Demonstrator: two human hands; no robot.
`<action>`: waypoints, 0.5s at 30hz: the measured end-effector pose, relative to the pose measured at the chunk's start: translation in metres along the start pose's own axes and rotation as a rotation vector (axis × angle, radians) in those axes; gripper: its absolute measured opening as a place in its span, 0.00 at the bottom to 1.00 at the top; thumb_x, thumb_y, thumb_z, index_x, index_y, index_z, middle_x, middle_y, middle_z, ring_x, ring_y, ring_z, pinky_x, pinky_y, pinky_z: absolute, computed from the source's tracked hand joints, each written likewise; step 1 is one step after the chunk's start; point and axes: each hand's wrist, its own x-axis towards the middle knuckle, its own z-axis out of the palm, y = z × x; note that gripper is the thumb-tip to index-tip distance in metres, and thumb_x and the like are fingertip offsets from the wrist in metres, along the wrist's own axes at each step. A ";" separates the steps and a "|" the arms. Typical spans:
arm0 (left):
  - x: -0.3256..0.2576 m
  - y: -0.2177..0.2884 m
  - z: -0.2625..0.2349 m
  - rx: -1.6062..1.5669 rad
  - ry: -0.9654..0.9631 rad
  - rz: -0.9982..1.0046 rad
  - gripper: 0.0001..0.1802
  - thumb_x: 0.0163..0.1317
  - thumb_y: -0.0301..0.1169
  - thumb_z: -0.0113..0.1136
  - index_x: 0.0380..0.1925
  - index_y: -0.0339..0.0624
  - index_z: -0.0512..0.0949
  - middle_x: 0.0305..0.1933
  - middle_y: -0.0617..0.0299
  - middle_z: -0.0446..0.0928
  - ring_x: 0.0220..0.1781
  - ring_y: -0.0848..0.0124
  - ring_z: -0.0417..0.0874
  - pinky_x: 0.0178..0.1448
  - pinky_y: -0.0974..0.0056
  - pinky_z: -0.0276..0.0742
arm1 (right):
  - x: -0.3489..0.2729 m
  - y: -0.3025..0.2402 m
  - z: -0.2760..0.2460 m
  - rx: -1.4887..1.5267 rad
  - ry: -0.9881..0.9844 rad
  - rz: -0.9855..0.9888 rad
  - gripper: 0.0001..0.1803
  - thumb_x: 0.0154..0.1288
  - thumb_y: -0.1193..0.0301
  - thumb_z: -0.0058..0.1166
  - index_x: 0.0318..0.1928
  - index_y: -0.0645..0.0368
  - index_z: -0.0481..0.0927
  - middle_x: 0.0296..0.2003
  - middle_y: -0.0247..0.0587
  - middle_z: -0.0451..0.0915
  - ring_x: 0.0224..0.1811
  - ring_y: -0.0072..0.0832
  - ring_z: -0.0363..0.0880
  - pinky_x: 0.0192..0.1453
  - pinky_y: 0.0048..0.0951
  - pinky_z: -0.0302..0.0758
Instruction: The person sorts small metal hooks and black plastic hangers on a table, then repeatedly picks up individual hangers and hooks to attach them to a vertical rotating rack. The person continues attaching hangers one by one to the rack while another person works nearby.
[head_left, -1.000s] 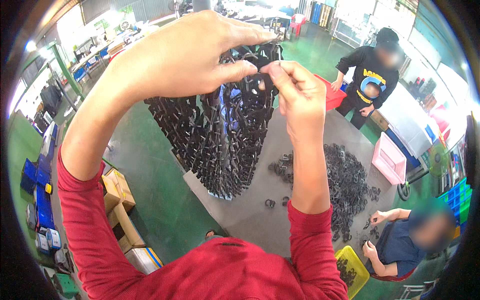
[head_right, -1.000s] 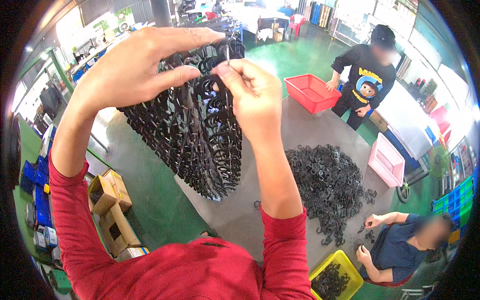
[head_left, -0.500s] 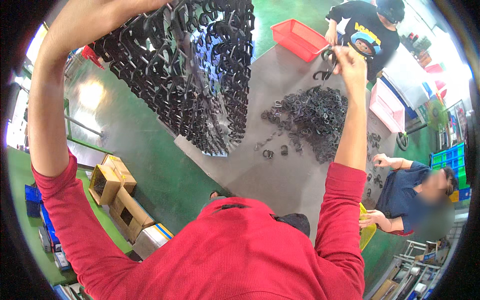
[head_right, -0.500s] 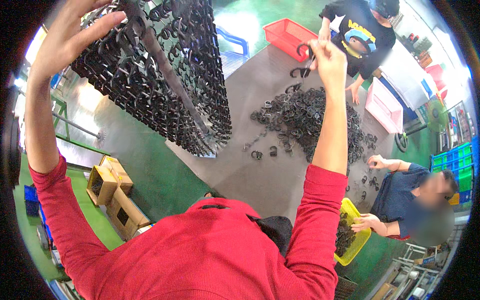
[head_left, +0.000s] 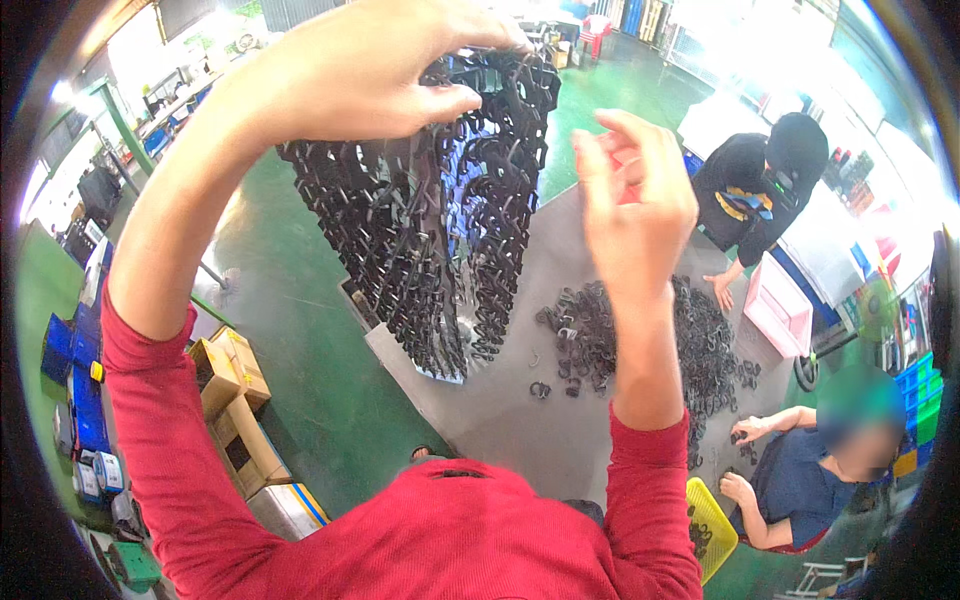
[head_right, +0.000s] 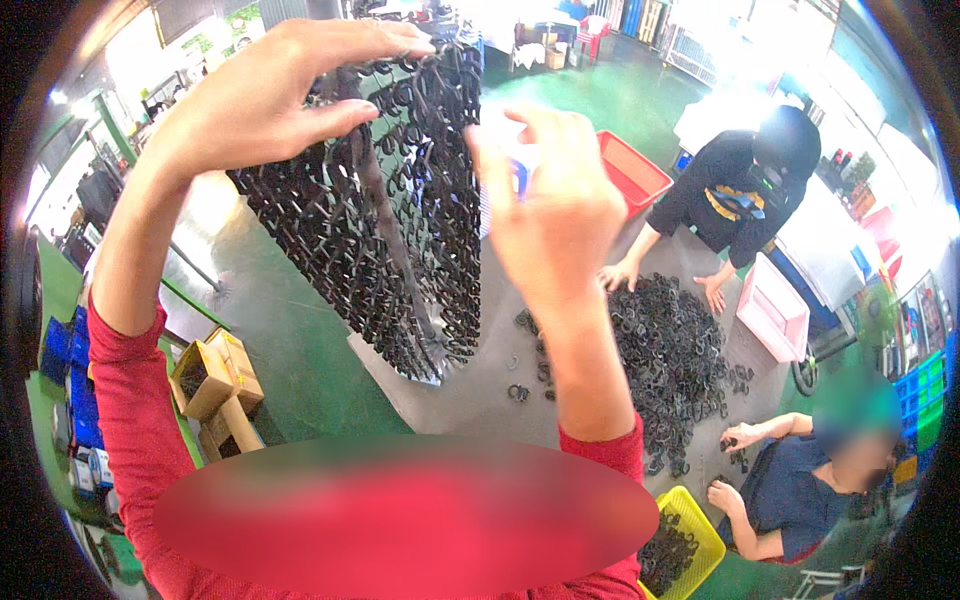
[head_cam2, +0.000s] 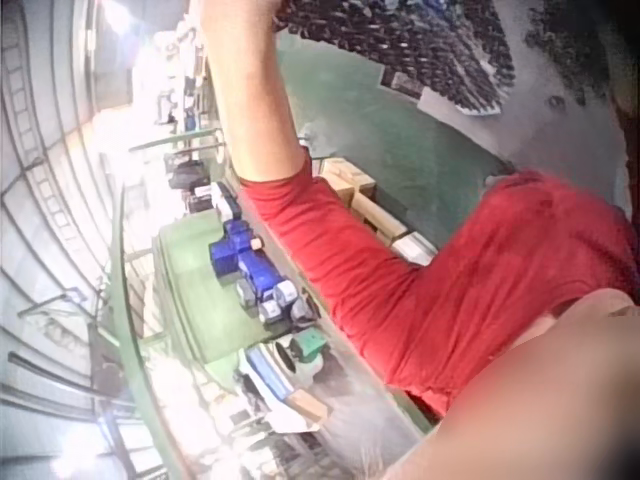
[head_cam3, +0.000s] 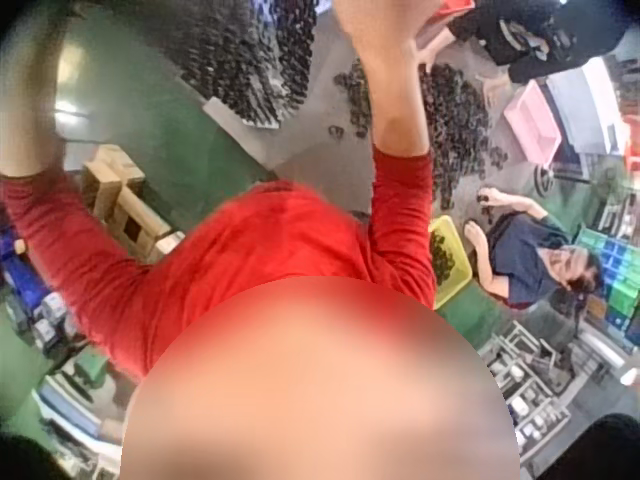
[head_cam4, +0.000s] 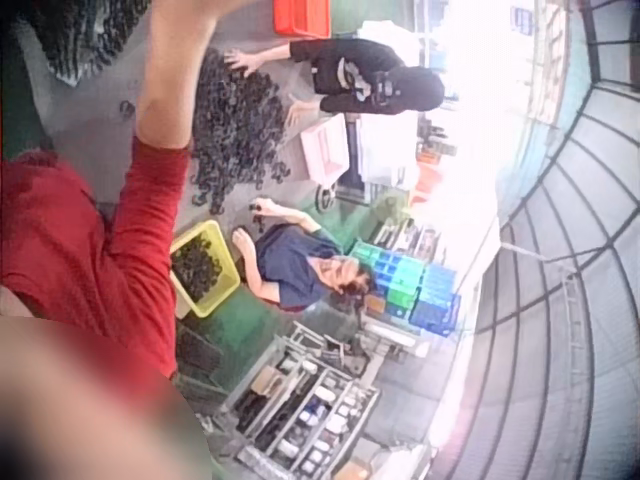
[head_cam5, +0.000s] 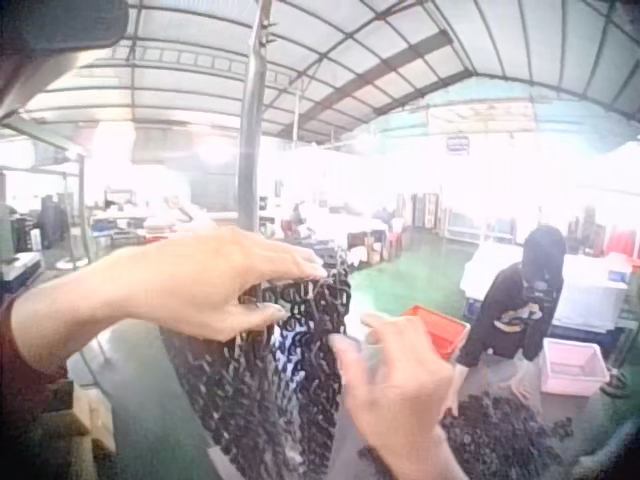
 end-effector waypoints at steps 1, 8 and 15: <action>0.001 0.001 0.001 0.006 0.010 -0.014 0.24 0.53 0.24 0.59 0.53 0.40 0.73 0.57 0.50 0.74 0.60 0.54 0.73 0.65 0.56 0.66 | 0.004 -0.013 0.007 -0.015 0.029 -0.047 0.13 0.56 0.61 0.62 0.39 0.53 0.79 0.31 0.36 0.78 0.26 0.30 0.77 0.30 0.28 0.74; 0.000 0.003 0.005 0.082 0.039 -0.052 0.24 0.55 0.24 0.55 0.54 0.43 0.73 0.56 0.51 0.75 0.60 0.54 0.73 0.64 0.55 0.68 | 0.008 -0.039 0.040 -0.284 0.065 -0.096 0.09 0.56 0.69 0.62 0.39 0.54 0.82 0.27 0.38 0.81 0.20 0.29 0.77 0.25 0.26 0.72; -0.003 0.004 0.007 0.080 0.042 -0.068 0.24 0.54 0.22 0.53 0.54 0.44 0.73 0.56 0.50 0.75 0.60 0.54 0.73 0.64 0.55 0.68 | 0.011 -0.019 0.038 0.608 -0.085 0.246 0.04 0.61 0.72 0.58 0.34 0.58 0.82 0.22 0.34 0.77 0.15 0.20 0.67 0.18 0.22 0.62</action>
